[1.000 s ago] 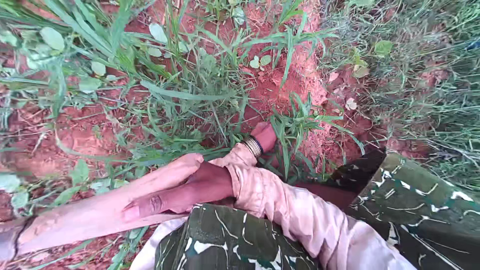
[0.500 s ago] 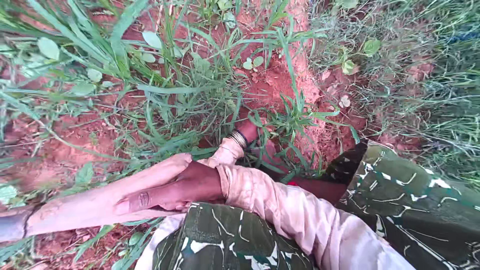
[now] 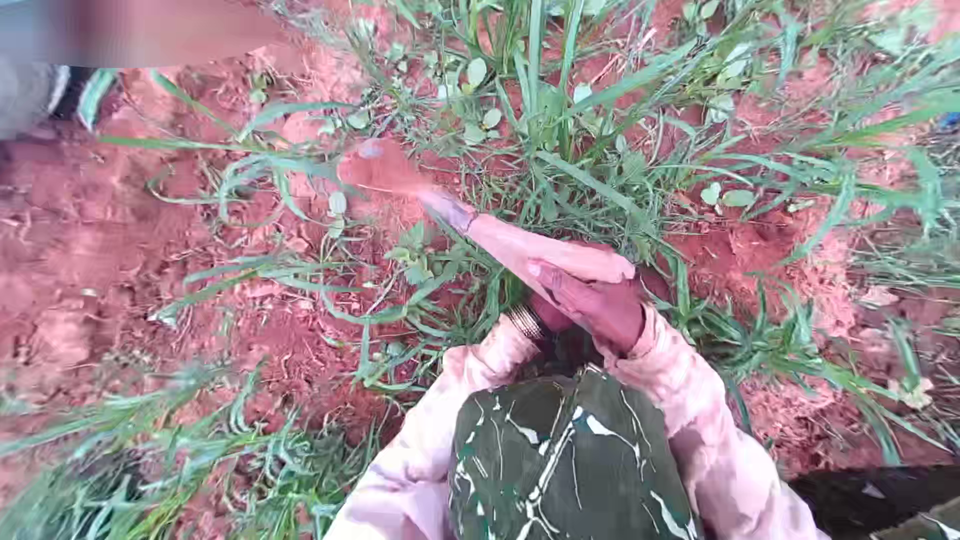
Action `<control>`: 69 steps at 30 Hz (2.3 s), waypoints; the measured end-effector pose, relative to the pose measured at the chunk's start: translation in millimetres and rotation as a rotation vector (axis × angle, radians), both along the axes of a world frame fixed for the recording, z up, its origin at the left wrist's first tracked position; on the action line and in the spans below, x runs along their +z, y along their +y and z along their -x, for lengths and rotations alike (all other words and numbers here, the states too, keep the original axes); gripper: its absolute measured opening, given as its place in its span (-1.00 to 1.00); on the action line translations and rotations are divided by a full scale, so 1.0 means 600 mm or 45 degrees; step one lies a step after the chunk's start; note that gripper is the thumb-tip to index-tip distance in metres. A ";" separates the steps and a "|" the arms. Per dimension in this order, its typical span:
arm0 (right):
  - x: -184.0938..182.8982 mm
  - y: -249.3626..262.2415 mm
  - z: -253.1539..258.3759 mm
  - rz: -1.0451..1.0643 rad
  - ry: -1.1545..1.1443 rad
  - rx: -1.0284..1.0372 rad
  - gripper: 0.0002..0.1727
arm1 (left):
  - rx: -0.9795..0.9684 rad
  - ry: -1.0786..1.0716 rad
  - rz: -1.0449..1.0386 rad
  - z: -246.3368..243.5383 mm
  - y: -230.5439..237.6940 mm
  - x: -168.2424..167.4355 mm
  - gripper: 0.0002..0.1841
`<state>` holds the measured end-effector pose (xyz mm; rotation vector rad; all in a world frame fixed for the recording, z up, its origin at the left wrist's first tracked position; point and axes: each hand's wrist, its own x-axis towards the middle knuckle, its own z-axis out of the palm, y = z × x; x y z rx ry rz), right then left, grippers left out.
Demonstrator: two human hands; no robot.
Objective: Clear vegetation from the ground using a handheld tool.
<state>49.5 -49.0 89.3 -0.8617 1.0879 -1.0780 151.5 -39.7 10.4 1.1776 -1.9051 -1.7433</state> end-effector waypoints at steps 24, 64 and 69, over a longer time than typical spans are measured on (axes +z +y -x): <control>-0.071 -0.274 -0.154 -0.171 1.466 0.868 -0.29 | 1.430 -1.088 0.368 -0.473 -0.043 -0.137 -0.30; -0.202 -0.230 -0.061 0.169 1.420 0.698 -0.42 | 1.384 -1.548 0.756 -0.444 -0.091 -0.185 -0.30; -0.197 -0.290 -0.185 0.071 1.269 0.746 -0.42 | 1.405 -1.586 0.825 -0.450 -0.087 -0.198 -0.33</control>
